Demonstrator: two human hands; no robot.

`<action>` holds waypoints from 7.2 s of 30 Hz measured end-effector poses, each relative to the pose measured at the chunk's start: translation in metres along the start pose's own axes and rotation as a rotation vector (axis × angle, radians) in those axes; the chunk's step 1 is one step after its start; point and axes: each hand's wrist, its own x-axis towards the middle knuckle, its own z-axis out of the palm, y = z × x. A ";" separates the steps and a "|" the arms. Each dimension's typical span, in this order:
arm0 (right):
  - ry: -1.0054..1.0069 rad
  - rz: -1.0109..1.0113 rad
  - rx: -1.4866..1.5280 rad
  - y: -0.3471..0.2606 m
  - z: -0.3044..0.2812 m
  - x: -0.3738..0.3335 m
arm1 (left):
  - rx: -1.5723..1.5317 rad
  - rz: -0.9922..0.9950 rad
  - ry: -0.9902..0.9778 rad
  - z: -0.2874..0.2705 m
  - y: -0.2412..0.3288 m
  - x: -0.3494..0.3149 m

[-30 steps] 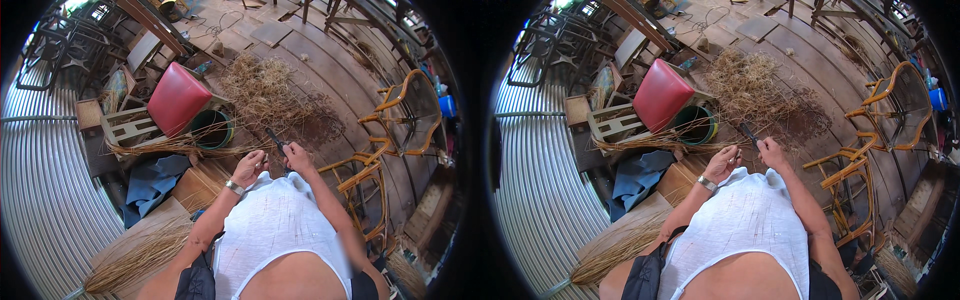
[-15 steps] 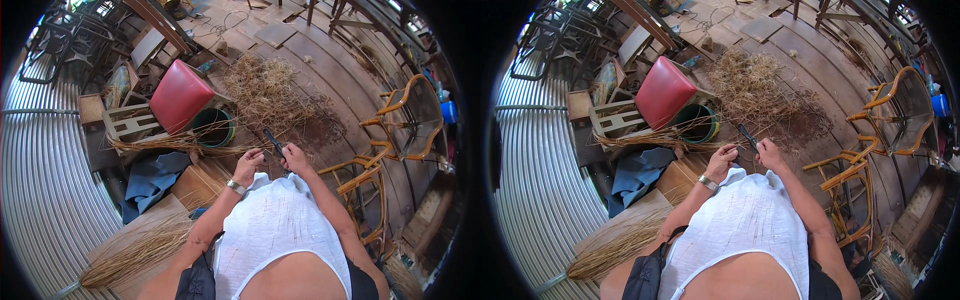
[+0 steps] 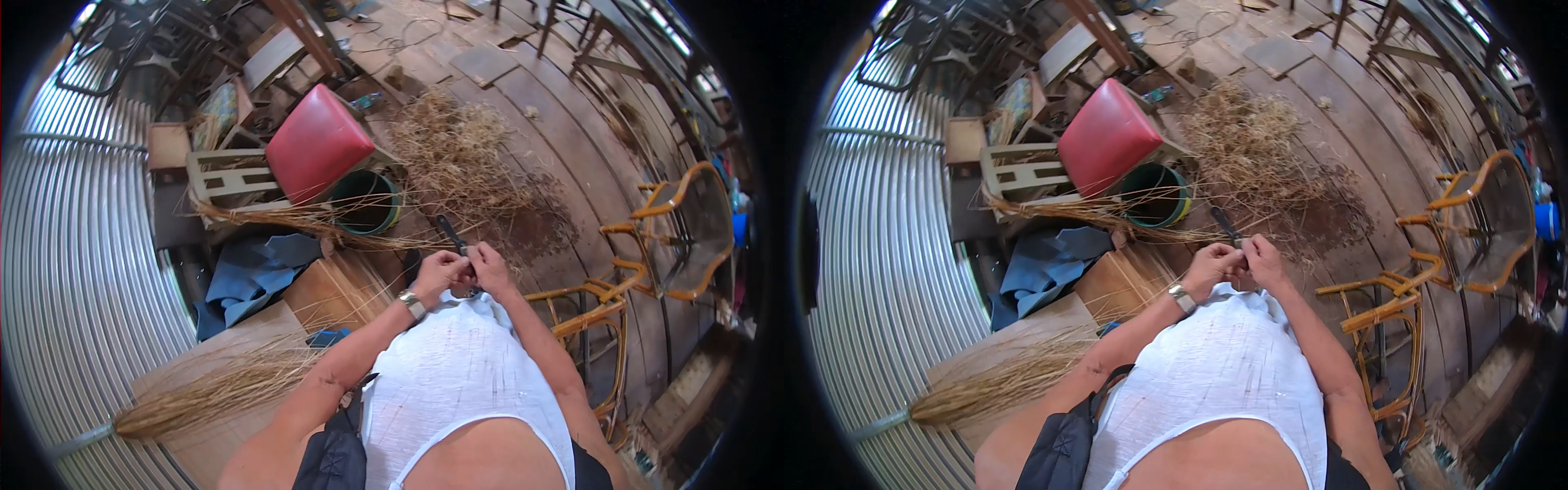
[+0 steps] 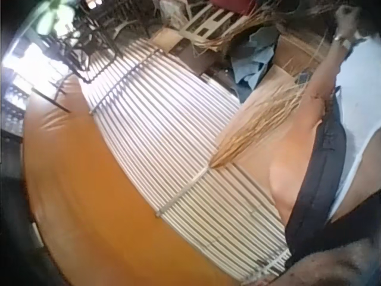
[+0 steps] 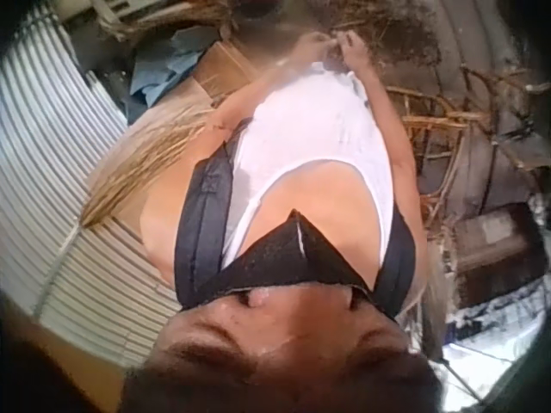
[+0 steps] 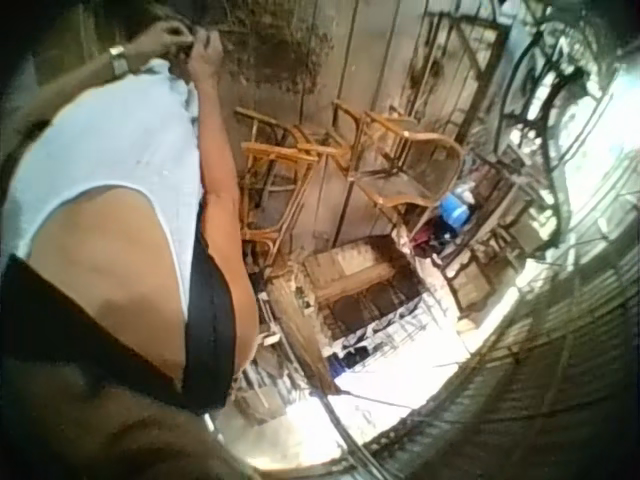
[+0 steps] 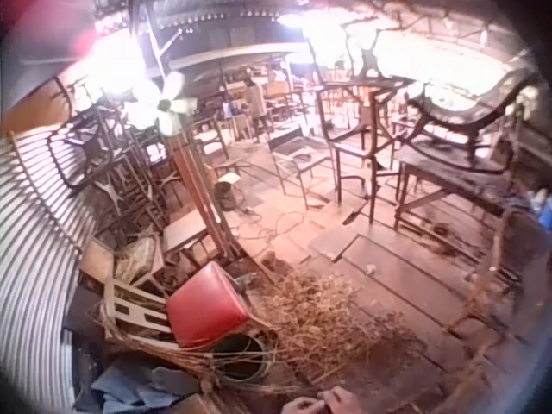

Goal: The person trims the ends of long dried broom sticks using a knife. They repeatedly pick up a bundle of sticks, align them, and cut the tips, then place the trimmed sticks against a corrugated metal wall. The person also uses a red plastic container to hold the sticks during trimming.

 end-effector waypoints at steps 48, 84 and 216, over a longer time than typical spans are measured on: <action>0.212 0.722 -0.561 -0.009 -0.026 -0.091 | -0.397 0.222 1.022 -0.605 0.137 0.074; 0.437 0.077 0.426 -0.073 0.044 0.179 | -1.041 0.855 0.835 -0.491 0.222 -0.102; -0.679 -0.096 -0.577 -0.202 0.228 0.177 | -0.475 0.861 0.911 -0.575 0.308 -0.089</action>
